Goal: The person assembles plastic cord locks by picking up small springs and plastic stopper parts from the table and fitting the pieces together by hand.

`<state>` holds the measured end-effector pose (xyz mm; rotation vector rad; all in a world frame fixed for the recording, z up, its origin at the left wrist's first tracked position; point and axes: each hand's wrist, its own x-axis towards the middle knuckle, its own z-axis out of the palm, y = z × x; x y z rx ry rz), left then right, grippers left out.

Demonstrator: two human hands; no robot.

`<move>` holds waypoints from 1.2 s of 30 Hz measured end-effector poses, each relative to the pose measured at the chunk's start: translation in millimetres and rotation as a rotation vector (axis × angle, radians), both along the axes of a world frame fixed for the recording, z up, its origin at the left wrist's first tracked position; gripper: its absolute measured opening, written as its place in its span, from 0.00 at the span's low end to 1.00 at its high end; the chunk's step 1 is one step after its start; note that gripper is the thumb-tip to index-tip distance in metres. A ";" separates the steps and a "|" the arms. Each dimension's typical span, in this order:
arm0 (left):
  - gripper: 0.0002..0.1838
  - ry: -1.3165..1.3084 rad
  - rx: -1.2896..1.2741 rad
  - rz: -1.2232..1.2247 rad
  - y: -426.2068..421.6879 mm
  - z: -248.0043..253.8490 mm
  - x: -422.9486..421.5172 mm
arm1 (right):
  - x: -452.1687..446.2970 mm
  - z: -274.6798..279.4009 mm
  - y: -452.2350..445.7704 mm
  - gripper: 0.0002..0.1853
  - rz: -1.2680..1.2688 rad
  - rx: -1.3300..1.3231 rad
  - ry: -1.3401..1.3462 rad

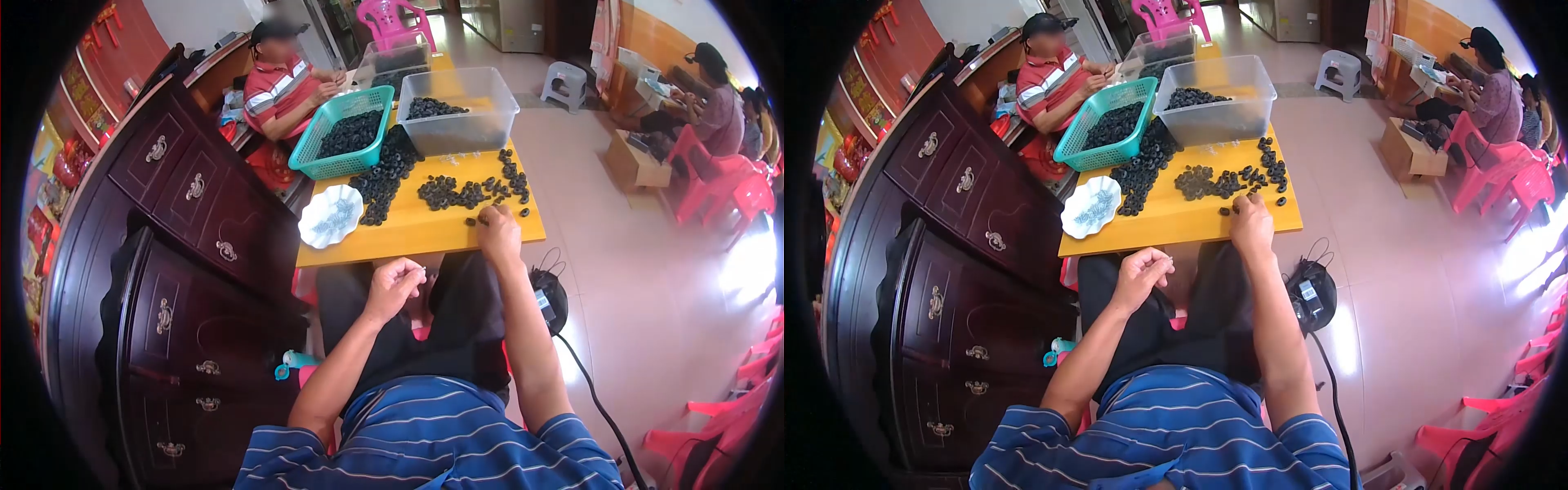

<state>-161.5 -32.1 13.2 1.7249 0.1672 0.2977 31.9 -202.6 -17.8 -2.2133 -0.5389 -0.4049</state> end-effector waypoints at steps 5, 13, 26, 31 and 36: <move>0.06 0.007 0.026 0.007 3.1 -4.2 -7.1 | -1.9 0.9 -1.3 0.07 -0.017 -0.008 -0.005; 0.07 0.012 -0.038 0.134 37.2 -8.6 -17.8 | 1.2 -2.6 -0.7 0.08 -0.010 -0.021 0.013; 0.07 0.003 -0.091 0.189 61.5 -2.7 -25.2 | 6.0 -6.9 1.1 0.09 -0.008 -0.037 0.035; 0.07 -0.008 -0.081 0.212 65.8 4.8 -28.4 | 3.6 -3.5 1.3 0.07 -0.038 -0.008 0.010; 0.07 -0.015 -0.080 0.217 63.0 8.6 -28.1 | 4.1 -3.6 -0.4 0.08 -0.012 -0.012 0.025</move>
